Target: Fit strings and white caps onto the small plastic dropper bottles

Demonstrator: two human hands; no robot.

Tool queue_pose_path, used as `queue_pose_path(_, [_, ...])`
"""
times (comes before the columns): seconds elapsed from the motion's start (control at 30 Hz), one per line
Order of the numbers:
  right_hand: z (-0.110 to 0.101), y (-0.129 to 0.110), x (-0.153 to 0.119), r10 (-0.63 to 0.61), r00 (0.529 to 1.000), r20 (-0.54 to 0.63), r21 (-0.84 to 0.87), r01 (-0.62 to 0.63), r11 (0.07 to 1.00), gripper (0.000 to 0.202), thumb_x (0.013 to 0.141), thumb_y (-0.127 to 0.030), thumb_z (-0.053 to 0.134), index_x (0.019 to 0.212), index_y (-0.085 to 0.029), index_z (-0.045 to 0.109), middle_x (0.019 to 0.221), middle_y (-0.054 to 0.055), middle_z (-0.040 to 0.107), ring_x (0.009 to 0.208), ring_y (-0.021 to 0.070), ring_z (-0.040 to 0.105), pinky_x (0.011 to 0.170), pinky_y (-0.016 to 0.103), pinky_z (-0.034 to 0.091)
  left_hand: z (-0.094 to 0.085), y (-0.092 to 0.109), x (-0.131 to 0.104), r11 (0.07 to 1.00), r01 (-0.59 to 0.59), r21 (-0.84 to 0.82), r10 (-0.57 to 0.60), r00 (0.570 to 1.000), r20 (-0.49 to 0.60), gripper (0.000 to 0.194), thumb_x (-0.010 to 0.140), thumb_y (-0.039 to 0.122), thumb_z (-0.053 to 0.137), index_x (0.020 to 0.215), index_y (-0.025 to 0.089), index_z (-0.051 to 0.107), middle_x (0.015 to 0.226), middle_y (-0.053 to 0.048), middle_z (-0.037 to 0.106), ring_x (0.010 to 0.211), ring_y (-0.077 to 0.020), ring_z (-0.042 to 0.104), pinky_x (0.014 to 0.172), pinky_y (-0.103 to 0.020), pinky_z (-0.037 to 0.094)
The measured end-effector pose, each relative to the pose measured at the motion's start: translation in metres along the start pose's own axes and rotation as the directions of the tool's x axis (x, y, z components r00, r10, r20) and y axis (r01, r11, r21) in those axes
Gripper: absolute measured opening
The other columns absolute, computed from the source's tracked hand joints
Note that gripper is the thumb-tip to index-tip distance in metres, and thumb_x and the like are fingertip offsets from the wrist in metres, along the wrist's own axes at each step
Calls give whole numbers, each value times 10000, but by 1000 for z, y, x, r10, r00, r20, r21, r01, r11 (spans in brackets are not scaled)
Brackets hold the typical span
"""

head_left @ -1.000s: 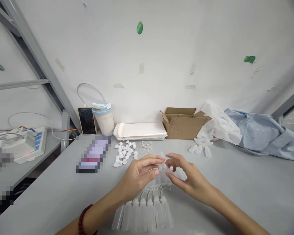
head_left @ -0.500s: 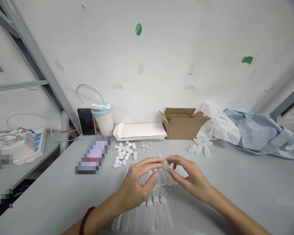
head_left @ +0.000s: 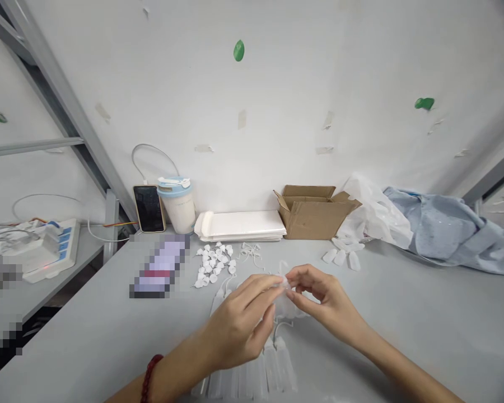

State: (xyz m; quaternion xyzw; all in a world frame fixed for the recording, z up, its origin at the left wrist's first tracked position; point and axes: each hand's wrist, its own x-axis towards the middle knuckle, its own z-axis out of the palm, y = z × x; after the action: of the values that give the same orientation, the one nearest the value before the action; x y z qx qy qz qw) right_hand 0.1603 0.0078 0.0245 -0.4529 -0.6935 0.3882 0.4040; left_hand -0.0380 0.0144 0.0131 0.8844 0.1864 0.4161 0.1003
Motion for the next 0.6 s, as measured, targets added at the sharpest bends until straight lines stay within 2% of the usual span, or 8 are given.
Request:
queue_pose_path(0.17, [0, -2, 0, 110, 991, 70, 214, -123, 969, 223, 768, -378, 642, 870, -198, 560, 807, 22, 594, 728, 147, 559, 643, 266, 463, 3, 0, 0, 1000, 28, -1, -28, 1000, -12, 454, 819, 65, 496, 1259, 135, 411, 1143, -167, 539, 1084, -268, 509, 872, -446, 488])
queue_pose_path(0.33, [-3, -2, 1, 175, 973, 148, 399, -221, 890, 214, 746, -335, 683, 842, -186, 564, 743, -5, 591, 674, 123, 555, 615, 239, 436, 7, 6, -2, 998, 66, 19, -66, 998, -13, 523, 811, 161, 588, 1282, 139, 362, 1182, -171, 511, 1130, -284, 466, 921, -463, 454])
queue_pose_path(0.47, [-3, -3, 3, 163, 958, 237, 509, -265, 819, 162, 764, -275, 668, 833, -180, 556, 740, -6, 608, 704, 132, 594, 666, 253, 444, 8, 11, 1, 992, 122, 9, -122, 992, -36, 527, 784, 196, 641, 1245, 144, 393, 1140, -156, 537, 1095, -273, 484, 920, -443, 460])
queue_pose_path(0.6, [-5, -2, 5, 141, 939, 314, 537, -298, 789, 134, 784, -265, 639, 826, -175, 549, 811, 17, 640, 765, 148, 616, 731, 281, 443, 10, 13, 2, 991, 132, 19, -130, 990, -55, 480, 775, 173, 643, 1203, 142, 430, 1101, -149, 555, 1057, -268, 502, 887, -432, 479])
